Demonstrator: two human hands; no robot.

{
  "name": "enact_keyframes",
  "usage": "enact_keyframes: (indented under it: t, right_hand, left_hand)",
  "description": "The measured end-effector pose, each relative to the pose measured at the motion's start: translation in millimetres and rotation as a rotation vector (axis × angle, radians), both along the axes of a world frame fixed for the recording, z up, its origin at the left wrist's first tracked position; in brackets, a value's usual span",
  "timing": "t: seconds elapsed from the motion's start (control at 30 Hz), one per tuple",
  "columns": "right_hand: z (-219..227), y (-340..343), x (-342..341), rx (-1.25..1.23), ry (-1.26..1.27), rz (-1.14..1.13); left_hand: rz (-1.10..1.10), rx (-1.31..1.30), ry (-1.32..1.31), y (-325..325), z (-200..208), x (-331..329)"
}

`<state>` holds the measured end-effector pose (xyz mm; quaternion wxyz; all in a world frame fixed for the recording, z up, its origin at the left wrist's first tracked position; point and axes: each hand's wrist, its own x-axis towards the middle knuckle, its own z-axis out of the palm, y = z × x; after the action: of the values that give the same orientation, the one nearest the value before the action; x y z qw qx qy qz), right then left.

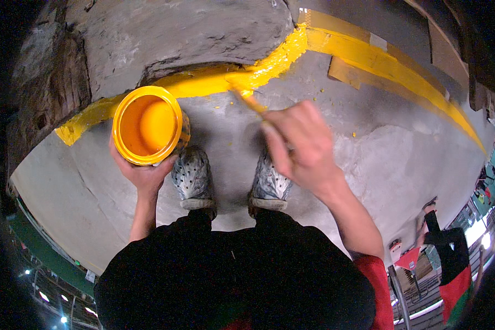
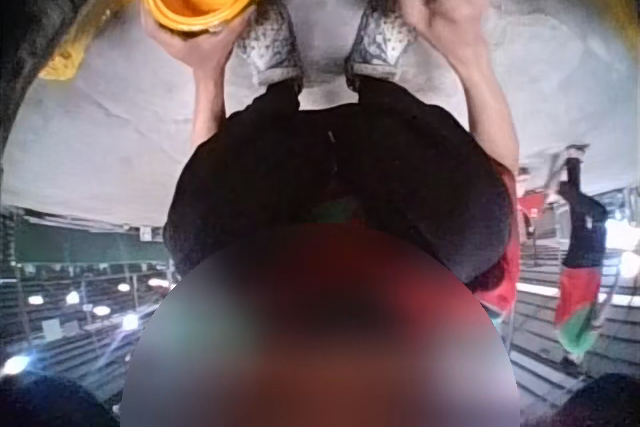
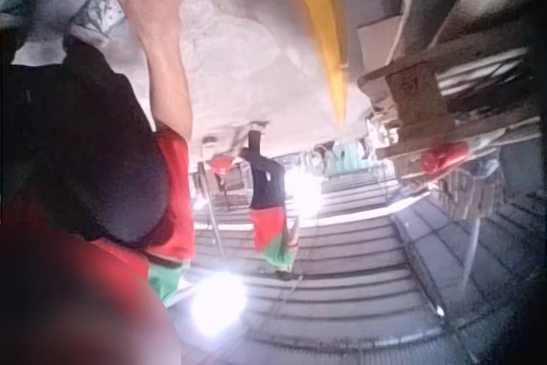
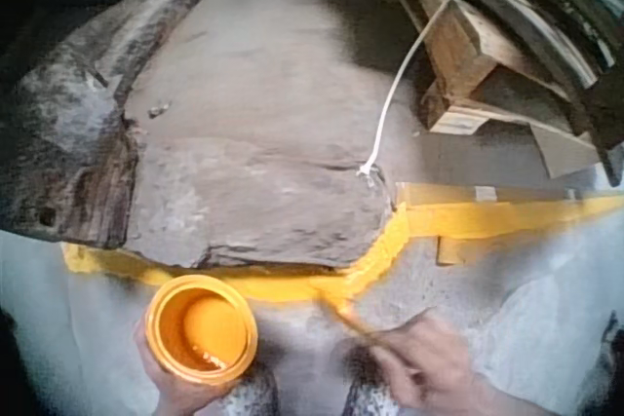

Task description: The person paints a yellow line on a concrete floor using a paintbrush and a small yellow paint container. They repeatedly dip the brush into the paint and apply it along a pre-marked path, extending the line across the floor.

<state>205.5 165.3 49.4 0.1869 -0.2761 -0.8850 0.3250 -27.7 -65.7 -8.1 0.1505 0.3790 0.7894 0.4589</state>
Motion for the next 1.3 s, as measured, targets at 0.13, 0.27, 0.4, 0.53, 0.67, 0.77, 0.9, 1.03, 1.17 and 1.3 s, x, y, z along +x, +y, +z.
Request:
enact_keyframes:
  t: [0.13, 0.27, 0.4, 0.53, 0.67, 0.77, 0.9, 1.03, 1.17, 1.3]
  right_hand:
    - [-16, -3, -15, -0.028, -0.062, 0.167]
    - [-8, 13, -7, 0.057, -0.072, 0.178]
    - [-2, 25, -7, -0.002, -0.062, 0.268]
    - [1, 43, -16, 0.125, -0.114, 0.346]
    - [7, 59, -23, 0.065, -0.16, 0.539]
    - [7, 62, -28, 0.144, -0.229, 0.635]
    - [7, 58, -31, 0.201, -0.252, 0.657]
    - [10, 57, -34, 0.188, -0.253, 0.643]
    - [14, 58, -35, 0.197, -0.132, 0.53]
    - [13, 59, -33, 0.15, -0.303, 0.731]
  left_hand:
    - [0.011, 0.005, 0.003, -1, 3, -1]
    - [0.013, 0.002, 0.044, -4, 5, -3]
    - [0.019, 0.024, 0.025, -4, 2, -3]
    - [0.038, 0.075, -0.03, -5, 1, -4]
    - [0.045, 0.053, 0.001, -8, 0, -6]
    - [0.048, 0.072, -0.022, -9, -2, -7]
    - [0.062, 0.098, -0.048, -11, -2, -5]
    - [0.037, 0.072, 0.018, -10, -2, -8]
    - [0.034, 0.083, -0.003, -8, -1, -9]
    - [0.036, 0.09, -0.027, -6, -2, -6]
